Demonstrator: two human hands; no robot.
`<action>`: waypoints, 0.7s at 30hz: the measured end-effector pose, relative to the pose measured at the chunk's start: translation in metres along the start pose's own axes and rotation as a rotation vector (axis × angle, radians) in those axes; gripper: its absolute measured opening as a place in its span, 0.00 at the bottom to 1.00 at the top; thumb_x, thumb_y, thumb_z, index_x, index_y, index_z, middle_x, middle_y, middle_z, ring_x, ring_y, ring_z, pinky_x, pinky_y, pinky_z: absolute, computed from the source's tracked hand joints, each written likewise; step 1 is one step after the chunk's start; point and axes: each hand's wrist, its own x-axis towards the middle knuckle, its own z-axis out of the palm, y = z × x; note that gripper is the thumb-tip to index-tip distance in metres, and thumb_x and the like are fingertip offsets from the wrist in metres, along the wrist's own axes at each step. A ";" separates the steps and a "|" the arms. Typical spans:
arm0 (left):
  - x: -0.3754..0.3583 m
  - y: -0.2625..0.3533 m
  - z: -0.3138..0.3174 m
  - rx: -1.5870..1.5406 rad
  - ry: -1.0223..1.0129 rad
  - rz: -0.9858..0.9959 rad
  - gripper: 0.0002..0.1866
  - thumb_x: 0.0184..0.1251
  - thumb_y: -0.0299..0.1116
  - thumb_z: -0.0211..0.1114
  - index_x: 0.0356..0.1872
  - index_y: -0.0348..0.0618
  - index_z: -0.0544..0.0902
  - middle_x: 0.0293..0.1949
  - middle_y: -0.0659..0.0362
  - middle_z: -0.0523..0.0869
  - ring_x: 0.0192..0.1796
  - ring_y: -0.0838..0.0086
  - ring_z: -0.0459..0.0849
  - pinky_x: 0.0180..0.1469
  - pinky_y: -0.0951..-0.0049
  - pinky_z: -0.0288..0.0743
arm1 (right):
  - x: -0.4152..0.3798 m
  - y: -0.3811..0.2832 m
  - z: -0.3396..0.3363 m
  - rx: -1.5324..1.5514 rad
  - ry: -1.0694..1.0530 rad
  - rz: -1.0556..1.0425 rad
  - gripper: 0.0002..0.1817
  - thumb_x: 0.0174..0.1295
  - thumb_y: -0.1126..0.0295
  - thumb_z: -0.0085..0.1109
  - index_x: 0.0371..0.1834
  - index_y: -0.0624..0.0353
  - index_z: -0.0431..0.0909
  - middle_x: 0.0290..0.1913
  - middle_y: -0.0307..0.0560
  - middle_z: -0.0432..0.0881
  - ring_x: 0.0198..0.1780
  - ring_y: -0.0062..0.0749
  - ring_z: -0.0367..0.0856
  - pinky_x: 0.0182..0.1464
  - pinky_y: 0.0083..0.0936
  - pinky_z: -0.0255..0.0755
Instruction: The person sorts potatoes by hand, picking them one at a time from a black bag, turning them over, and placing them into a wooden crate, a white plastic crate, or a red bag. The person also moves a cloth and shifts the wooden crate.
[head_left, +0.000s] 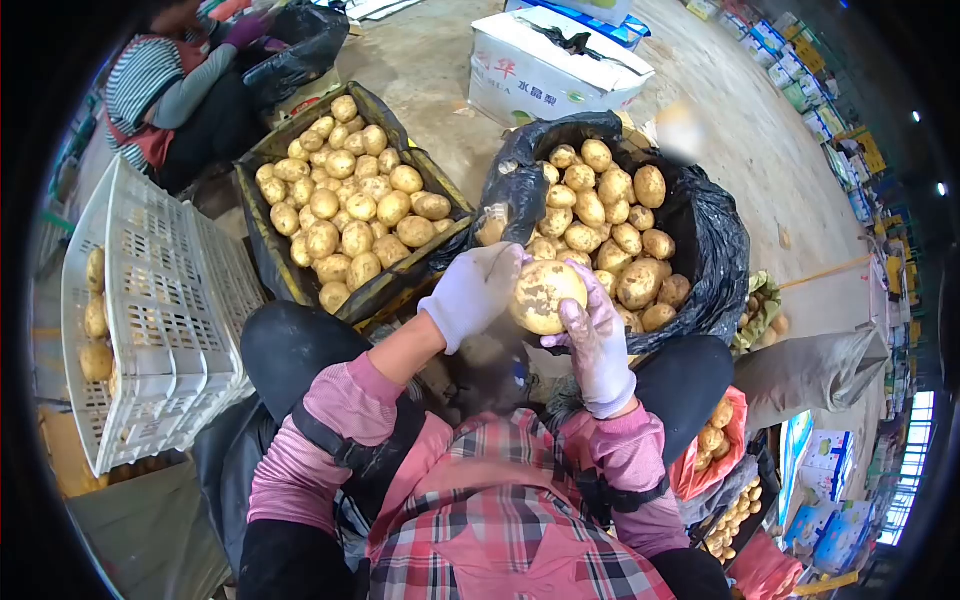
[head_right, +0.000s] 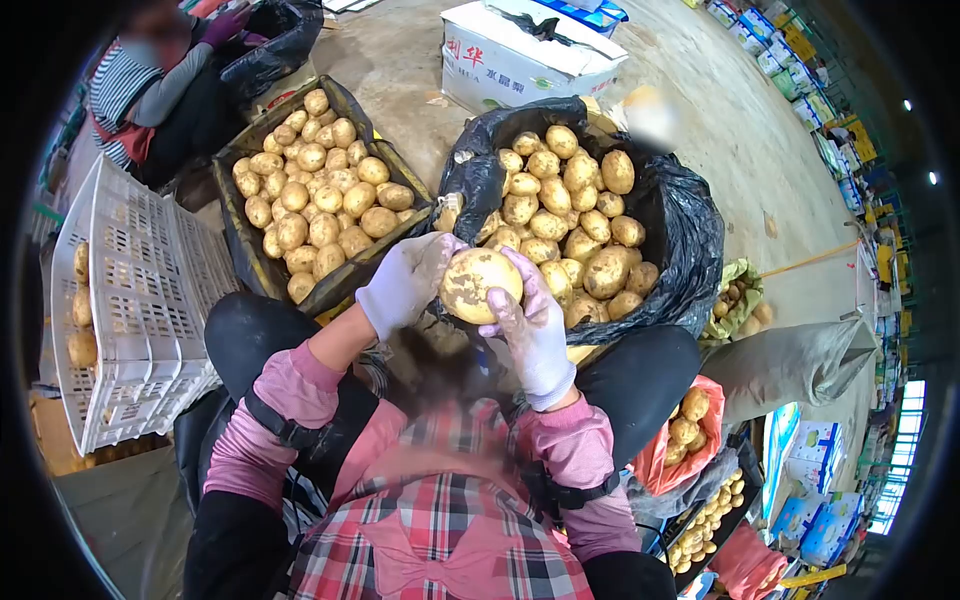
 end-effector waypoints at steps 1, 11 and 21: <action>0.000 0.006 -0.001 -0.108 -0.009 0.003 0.19 0.83 0.42 0.51 0.51 0.34 0.81 0.40 0.61 0.86 0.40 0.84 0.80 0.45 0.77 0.79 | -0.001 0.000 0.001 -0.009 -0.006 -0.017 0.35 0.69 0.59 0.63 0.74 0.62 0.61 0.60 0.45 0.77 0.52 0.24 0.81 0.38 0.16 0.81; -0.013 0.024 -0.004 -0.570 -0.334 -0.538 0.28 0.83 0.53 0.45 0.65 0.40 0.74 0.51 0.58 0.85 0.47 0.78 0.85 0.49 0.75 0.81 | 0.000 -0.001 0.004 -0.029 -0.069 -0.197 0.39 0.61 0.70 0.72 0.73 0.62 0.61 0.64 0.48 0.73 0.63 0.31 0.76 0.64 0.28 0.74; -0.024 0.063 -0.005 -0.853 -0.365 -0.237 0.37 0.77 0.44 0.60 0.77 0.38 0.55 0.74 0.55 0.64 0.71 0.70 0.70 0.68 0.67 0.73 | 0.006 0.001 -0.005 -0.137 0.053 -0.302 0.29 0.70 0.71 0.59 0.73 0.66 0.62 0.69 0.52 0.68 0.68 0.37 0.70 0.74 0.33 0.59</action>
